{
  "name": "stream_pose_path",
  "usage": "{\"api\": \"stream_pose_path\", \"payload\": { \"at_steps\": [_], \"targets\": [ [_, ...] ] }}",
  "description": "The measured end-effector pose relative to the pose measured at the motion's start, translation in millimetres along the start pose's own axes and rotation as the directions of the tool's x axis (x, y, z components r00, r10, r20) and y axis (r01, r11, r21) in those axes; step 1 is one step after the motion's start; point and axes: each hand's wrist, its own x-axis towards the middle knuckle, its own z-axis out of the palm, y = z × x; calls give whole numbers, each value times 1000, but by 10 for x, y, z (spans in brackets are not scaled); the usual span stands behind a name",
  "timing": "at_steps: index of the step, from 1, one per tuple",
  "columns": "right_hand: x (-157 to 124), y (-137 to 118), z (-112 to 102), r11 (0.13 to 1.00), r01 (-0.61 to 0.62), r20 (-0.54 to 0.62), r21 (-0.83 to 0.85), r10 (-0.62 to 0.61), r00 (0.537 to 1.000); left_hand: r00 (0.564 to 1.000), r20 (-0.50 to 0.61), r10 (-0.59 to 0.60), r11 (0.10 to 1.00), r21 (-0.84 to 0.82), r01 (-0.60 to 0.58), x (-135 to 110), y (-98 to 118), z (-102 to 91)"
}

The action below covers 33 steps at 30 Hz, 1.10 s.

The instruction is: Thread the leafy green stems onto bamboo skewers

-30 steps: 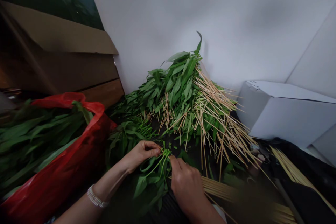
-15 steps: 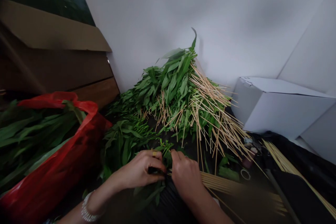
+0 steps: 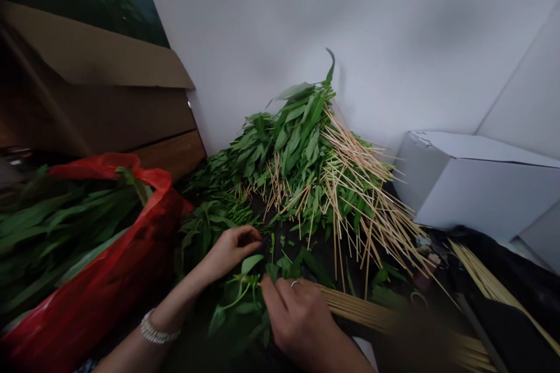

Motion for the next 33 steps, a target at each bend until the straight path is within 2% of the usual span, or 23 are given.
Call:
{"api": "stream_pose_path", "payload": {
  "at_steps": [3,6,8,11,13,16,18,22,24,27,28,30,33],
  "targets": [
    [26,-73,-47,990,142,5,6,-142,990,978,205,36,999,17,-40,-48,34,31],
    [17,-115,-27,983,181,-16,13,-181,983,931,351,98,986,95,-140,-104,112,37],
    [6,-122,-2,985,172,-10,25,-172,985,906,405,124,966,161,-204,-132,158,38],
    [2,-110,15,988,142,6,56,-142,990,895,422,141,954,183,-237,-146,195,42],
    [6,-97,15,994,98,-7,57,-98,995,920,369,132,969,149,-198,-133,197,37],
    [4,-79,17,998,26,-11,59,-25,1000,987,138,85,995,47,-93,-87,186,4],
    [-7,-70,24,997,-8,2,79,8,1000,999,-6,48,995,-90,-49,-53,184,-31],
    [-32,-60,51,994,-53,-6,95,54,999,987,-147,-59,927,-374,-1,-3,177,-86],
    [-37,-53,69,993,-85,-23,85,87,996,957,-279,-83,925,-379,-30,12,157,-95],
    [-44,-24,98,983,-166,-27,72,169,985,898,-439,-26,958,-267,-102,18,124,-92],
    [-49,-8,106,978,-198,-20,70,200,980,896,-443,-11,962,-249,-111,16,120,-87],
    [-64,30,120,962,-266,-6,63,267,964,928,-372,-26,951,-297,-92,10,123,-69],
    [-84,91,131,939,-343,7,32,343,939,988,-118,-102,891,-453,38,-1,136,-26]
  ]
}}
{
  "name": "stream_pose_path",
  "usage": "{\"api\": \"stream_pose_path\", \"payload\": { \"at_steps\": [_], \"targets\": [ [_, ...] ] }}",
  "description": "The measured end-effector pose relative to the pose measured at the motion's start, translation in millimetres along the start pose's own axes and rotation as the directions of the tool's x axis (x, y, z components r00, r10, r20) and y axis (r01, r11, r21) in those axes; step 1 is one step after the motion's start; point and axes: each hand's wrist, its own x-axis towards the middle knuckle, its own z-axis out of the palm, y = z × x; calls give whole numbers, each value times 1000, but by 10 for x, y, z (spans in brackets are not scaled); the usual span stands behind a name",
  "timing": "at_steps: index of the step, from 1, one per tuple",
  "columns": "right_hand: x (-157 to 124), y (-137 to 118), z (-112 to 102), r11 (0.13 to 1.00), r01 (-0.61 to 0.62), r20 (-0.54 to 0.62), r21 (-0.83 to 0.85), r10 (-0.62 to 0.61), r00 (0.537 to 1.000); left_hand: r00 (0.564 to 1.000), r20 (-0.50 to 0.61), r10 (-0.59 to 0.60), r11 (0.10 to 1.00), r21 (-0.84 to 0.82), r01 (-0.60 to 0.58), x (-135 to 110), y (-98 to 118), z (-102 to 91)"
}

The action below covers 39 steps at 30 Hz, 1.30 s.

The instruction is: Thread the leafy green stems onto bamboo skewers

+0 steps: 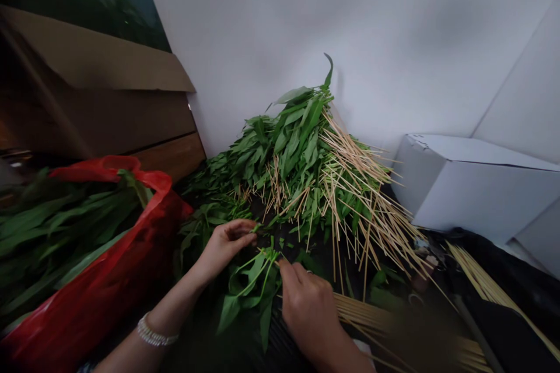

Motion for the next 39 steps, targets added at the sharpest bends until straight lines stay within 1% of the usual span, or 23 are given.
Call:
{"api": "stream_pose_path", "payload": {
  "at_steps": [2,4,6,12,18,24,28,35,39],
  "targets": [
    [5,30,2,1000,-27,9,-9,27,1000,989,119,-84,994,-56,91,-11,-11,26],
    [10,46,5,999,-41,22,-11,41,999,977,178,-115,988,-84,132,-25,-20,43],
    [12,51,11,999,-49,32,-19,49,998,972,201,-122,984,-100,144,-39,-19,53],
    [11,53,10,998,-58,44,-29,59,997,962,225,-158,972,-136,191,-67,30,53],
    [16,52,-2,999,-45,35,-28,46,998,972,191,-139,974,-149,169,-57,40,47],
    [12,46,9,998,-56,59,-33,58,997,981,136,-138,976,-150,158,-56,57,63],
    [13,46,8,998,-56,61,-26,57,996,984,127,-129,981,-132,145,-60,60,79],
    [7,43,24,997,-65,41,-49,67,997,980,124,-154,982,-93,166,-97,61,153],
    [12,40,15,997,-76,53,-33,78,996,982,107,-159,972,-159,174,-85,62,130]
  ]
}}
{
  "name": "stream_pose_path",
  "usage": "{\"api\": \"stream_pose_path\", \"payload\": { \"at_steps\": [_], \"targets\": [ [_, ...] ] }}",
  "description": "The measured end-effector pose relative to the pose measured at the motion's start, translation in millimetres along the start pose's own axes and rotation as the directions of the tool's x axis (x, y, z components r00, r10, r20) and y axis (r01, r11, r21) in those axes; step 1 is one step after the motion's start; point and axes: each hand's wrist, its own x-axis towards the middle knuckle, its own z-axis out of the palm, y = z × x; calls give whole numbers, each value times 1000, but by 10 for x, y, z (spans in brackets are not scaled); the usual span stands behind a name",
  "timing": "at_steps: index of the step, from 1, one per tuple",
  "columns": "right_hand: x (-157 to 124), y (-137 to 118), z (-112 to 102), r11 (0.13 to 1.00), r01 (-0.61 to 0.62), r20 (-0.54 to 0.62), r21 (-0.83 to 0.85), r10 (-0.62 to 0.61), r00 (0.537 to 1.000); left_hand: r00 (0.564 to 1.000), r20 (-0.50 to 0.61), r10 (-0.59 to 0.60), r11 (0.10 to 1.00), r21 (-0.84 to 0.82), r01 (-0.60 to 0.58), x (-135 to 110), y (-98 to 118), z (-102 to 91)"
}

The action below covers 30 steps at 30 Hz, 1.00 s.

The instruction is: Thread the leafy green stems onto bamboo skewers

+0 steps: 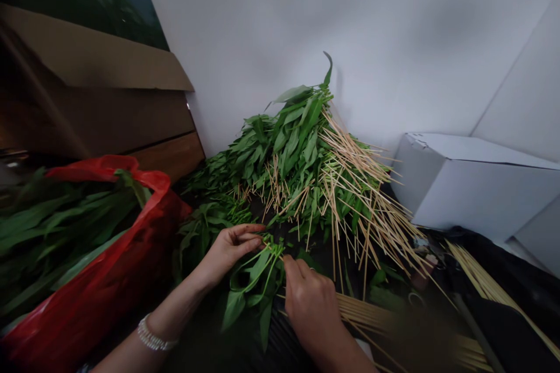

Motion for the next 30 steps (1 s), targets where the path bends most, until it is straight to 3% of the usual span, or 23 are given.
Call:
{"api": "stream_pose_path", "payload": {
  "at_steps": [15,30],
  "targets": [
    [-5,-4,-11,999,10,-6,-33,-10,1000,1000,-9,-6,999,-32,6,18,-42,-36],
    [-38,-1,50,996,21,22,-88,-19,1000,998,-12,-55,998,44,55,0,-39,-1]
  ]
}}
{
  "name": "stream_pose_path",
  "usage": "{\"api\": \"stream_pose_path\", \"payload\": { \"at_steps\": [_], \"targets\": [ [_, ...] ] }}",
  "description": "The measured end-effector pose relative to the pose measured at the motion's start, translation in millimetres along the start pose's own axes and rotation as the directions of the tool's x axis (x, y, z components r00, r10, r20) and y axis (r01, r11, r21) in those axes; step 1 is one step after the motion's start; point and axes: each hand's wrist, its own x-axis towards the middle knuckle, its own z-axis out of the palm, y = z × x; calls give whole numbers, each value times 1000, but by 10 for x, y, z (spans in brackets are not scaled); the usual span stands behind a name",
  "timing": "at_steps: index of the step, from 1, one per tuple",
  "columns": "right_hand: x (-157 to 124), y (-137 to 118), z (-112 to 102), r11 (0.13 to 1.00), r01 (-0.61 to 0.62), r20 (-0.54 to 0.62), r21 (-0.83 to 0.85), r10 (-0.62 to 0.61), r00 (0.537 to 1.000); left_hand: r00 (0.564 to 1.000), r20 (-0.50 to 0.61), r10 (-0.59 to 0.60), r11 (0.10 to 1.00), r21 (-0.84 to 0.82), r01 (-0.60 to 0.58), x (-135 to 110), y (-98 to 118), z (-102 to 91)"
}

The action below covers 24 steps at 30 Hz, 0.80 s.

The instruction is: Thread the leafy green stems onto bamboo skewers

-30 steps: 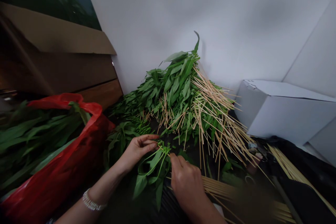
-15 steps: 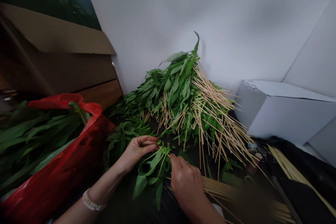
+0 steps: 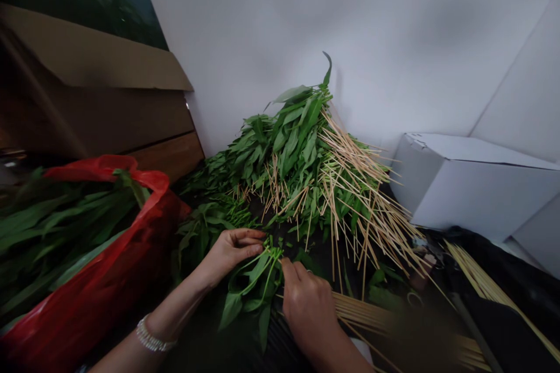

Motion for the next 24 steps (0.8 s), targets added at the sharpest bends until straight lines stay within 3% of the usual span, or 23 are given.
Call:
{"api": "stream_pose_path", "payload": {
  "at_steps": [5,12,18,24],
  "targets": [
    [23,8,1,1000,15,-34,17,-14,999,999,39,16,1000,-6,-16,3,13,-7],
    [60,-44,-56,992,122,-102,-15,-123,987,974,220,61,998,9,-65,-21,9,-12],
    [47,-19,-72,991,134,-105,-1,-133,986,983,182,14,1000,-17,-11,-69,87,-18],
    [13,-30,-40,990,139,-106,20,-136,985,977,214,13,1000,2,-13,-75,69,-15]
  ]
}}
